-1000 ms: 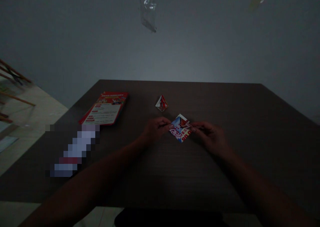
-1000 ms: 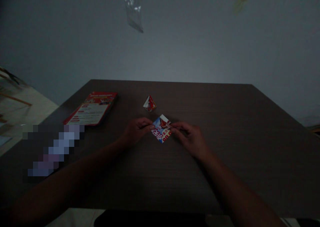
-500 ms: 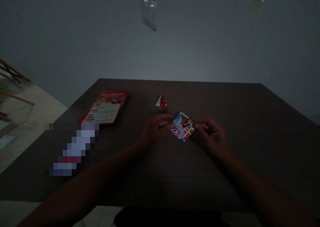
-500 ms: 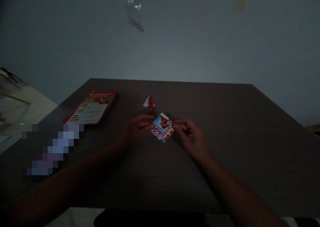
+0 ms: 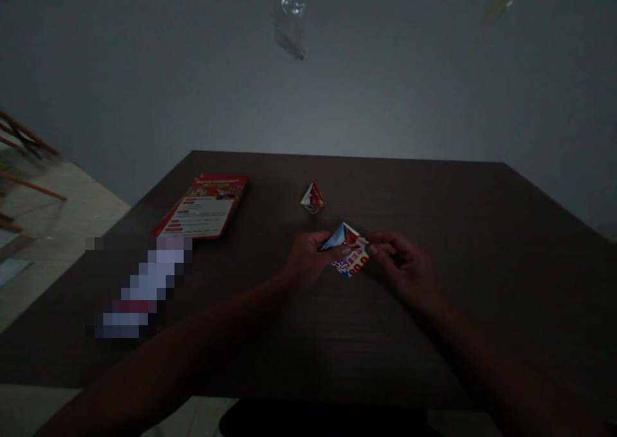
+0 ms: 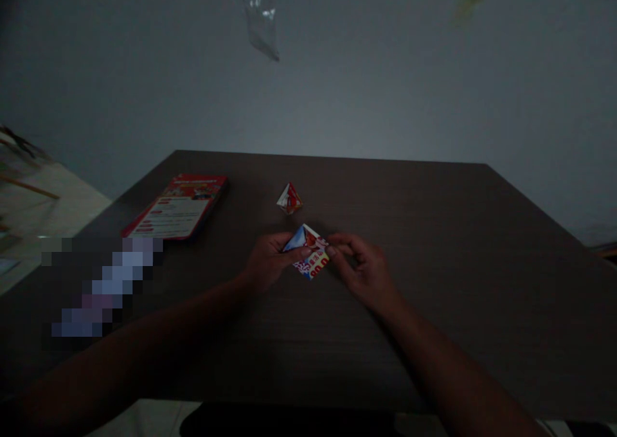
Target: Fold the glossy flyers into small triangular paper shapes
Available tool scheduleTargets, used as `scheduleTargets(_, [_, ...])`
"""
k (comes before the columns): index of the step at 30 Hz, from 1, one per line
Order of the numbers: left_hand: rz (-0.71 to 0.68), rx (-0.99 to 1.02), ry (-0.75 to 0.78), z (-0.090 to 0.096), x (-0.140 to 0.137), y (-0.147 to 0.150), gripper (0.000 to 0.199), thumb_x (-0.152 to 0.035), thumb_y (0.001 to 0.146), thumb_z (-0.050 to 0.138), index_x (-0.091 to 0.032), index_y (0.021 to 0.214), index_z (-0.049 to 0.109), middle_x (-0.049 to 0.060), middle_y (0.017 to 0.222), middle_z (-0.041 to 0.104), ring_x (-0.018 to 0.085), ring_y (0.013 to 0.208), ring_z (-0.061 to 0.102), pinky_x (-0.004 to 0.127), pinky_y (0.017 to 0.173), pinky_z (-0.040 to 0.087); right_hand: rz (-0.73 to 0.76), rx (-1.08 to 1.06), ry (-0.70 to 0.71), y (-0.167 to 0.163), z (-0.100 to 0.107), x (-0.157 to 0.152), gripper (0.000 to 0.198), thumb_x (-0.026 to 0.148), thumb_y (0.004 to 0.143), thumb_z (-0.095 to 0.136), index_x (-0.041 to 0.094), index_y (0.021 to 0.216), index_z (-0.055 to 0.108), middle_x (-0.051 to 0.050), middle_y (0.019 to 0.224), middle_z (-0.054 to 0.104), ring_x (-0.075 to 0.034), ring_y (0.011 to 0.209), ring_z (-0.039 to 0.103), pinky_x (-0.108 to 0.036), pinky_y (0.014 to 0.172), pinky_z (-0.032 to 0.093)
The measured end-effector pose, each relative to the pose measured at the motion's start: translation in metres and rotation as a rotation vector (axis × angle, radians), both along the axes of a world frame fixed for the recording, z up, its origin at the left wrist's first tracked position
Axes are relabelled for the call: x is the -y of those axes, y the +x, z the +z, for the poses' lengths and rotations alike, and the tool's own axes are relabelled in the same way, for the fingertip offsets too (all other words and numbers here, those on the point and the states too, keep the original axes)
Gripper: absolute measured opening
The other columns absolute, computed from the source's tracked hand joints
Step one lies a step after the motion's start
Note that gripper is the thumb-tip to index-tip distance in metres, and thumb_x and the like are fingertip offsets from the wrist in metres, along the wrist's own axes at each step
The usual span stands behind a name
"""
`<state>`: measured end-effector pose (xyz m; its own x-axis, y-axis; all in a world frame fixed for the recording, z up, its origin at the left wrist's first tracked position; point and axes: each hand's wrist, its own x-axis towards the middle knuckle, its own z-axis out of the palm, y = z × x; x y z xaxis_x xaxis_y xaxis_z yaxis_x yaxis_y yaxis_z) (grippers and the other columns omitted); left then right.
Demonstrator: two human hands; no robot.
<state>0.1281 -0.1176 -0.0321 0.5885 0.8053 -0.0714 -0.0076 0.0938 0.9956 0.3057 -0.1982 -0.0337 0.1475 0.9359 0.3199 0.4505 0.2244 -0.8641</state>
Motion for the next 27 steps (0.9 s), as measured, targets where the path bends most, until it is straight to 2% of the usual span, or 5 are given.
scheduleTargets(3, [0.019, 0.009, -0.004, 0.0009, 0.0004, -0.0004, 0.034, -0.037, 0.065, 0.074, -0.009, 0.084, 0.069, 0.004, 0.073, 0.068, 0.013, 0.061, 0.060, 0.023, 0.058, 0.046, 0.035, -0.028, -0.031, -0.0003, 0.0001, -0.0014, 0.025, 0.033, 0.082, 0.060, 0.019, 0.103, 0.060, -0.004, 0.080, 0.070, -0.017, 0.071, 0.064, -0.027, 0.065, 0.049])
scheduleTargets(6, [0.004, 0.021, -0.020, 0.0015, 0.0026, 0.0000, 0.035, -0.037, 0.064, 0.074, -0.009, 0.083, 0.068, 0.003, 0.068, 0.066, 0.011, 0.058, 0.058, 0.022, 0.055, 0.043, 0.097, -0.042, -0.055, -0.0028, 0.0020, -0.0034, 0.021, 0.034, 0.080, 0.062, 0.018, 0.093, 0.065, -0.004, 0.081, 0.070, -0.016, 0.070, 0.063, -0.026, 0.062, 0.048])
scheduleTargets(16, [-0.088, -0.029, 0.041, -0.0047, 0.0036, -0.0031, 0.032, -0.037, 0.069, 0.071, -0.008, 0.083, 0.066, 0.001, 0.062, 0.060, 0.009, 0.055, 0.053, 0.020, 0.052, 0.038, 0.139, -0.097, -0.215, -0.0047, 0.0029, -0.0046, 0.031, 0.043, 0.076, 0.063, 0.015, 0.063, 0.062, 0.001, 0.055, 0.057, -0.009, 0.049, 0.048, -0.021, 0.047, 0.036])
scheduleTargets(24, [-0.111, -0.016, -0.027, -0.0040, 0.0002, -0.0028, 0.032, -0.038, 0.063, 0.075, -0.009, 0.072, 0.065, 0.001, 0.061, 0.062, 0.009, 0.053, 0.054, 0.020, 0.051, 0.039, 0.205, -0.156, -0.278, -0.0040, 0.0051, -0.0020, 0.034, 0.043, 0.079, 0.060, 0.015, 0.059, 0.060, 0.001, 0.053, 0.057, -0.009, 0.049, 0.048, -0.021, 0.048, 0.036])
scheduleTargets(27, [-0.123, -0.036, -0.028, -0.0048, -0.0013, -0.0035, 0.032, -0.038, 0.064, 0.074, -0.009, 0.076, 0.066, 0.002, 0.063, 0.064, 0.010, 0.055, 0.055, 0.020, 0.052, 0.040, 0.232, -0.162, -0.286, -0.0043, 0.0058, -0.0024, 0.034, 0.043, 0.080, 0.060, 0.015, 0.060, 0.061, 0.000, 0.055, 0.058, -0.010, 0.052, 0.049, -0.021, 0.051, 0.037])
